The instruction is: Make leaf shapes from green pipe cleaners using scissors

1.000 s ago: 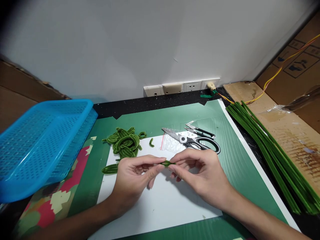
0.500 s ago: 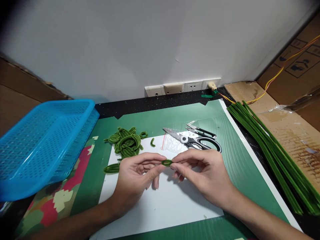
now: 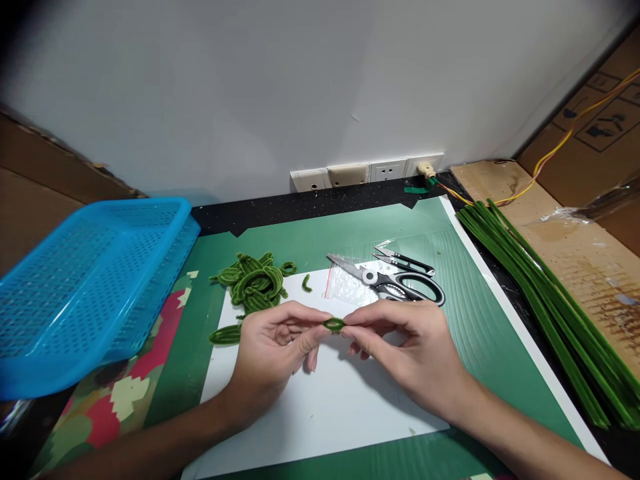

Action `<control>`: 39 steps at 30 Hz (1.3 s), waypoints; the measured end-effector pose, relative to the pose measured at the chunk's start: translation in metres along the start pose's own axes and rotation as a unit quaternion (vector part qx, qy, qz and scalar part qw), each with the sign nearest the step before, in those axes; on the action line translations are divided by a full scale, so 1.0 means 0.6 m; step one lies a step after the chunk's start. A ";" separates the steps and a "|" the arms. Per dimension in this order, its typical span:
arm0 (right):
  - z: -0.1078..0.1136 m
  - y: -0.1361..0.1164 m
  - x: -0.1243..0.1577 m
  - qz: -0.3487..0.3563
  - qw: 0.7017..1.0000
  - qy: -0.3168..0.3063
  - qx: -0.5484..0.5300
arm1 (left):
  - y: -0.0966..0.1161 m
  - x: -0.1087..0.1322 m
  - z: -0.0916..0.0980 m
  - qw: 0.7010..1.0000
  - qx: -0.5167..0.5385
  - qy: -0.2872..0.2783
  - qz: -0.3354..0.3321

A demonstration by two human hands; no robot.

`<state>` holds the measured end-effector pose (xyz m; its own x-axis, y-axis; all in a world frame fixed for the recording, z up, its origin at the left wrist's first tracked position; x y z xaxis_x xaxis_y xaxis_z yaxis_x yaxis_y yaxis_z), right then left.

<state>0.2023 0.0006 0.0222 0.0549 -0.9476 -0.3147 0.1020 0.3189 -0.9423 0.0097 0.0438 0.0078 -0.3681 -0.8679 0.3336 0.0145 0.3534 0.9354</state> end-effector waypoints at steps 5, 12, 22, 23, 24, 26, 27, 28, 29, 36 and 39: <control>0.007 -0.001 0.011 0.093 0.990 -0.011 0.102 | 0.002 -0.001 0.000 0.999 -0.022 -0.023 0.012; 0.006 -0.009 0.015 0.170 0.970 -0.035 0.167 | -0.007 0.002 -0.001 0.997 -0.044 -0.051 0.026; 0.008 -0.014 0.011 0.194 0.963 -0.045 0.184 | -0.012 0.001 -0.002 0.999 0.009 -0.043 -0.009; 0.008 -0.013 0.011 0.196 0.962 -0.045 0.185 | -0.012 0.001 -0.002 0.999 0.011 -0.044 -0.009; 0.008 -0.013 0.011 0.197 0.962 -0.046 0.186 | -0.011 0.001 -0.003 0.999 0.012 -0.047 -0.008; 0.008 -0.012 0.010 0.197 0.961 -0.049 0.186 | -0.010 0.002 -0.003 0.999 0.012 -0.049 -0.005; 0.007 -0.011 0.011 0.196 0.961 -0.052 0.186 | -0.009 0.002 -0.004 0.999 0.012 -0.048 -0.005; 0.007 -0.011 0.011 0.197 0.961 -0.052 0.186 | -0.008 0.002 -0.004 0.999 0.013 -0.047 -0.007; 0.007 -0.010 0.012 0.196 0.961 -0.053 0.186 | -0.007 0.002 -0.004 0.999 0.014 -0.047 -0.011; 0.006 -0.009 0.015 0.194 0.961 -0.056 0.188 | -0.005 0.002 -0.003 0.999 0.013 -0.032 -0.022; 0.005 -0.011 0.013 0.197 0.961 -0.052 0.188 | -0.005 0.002 -0.002 0.999 0.011 -0.025 -0.028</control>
<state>0.2052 -0.0087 0.0263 0.2603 -0.7506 -0.6074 0.4029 0.6561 -0.6381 0.0103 0.0415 0.0055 -0.4135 -0.8681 0.2746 -0.0266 0.3130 0.9494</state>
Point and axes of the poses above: each hand's wrist, its own x-axis away from the middle knuckle, its own z-axis out of the back of the hand, y = z × x, the point moved 3 cm from there along -x, towards the middle knuckle, and after that the axes turned 9 degrees about z, right-handed, at the moved point
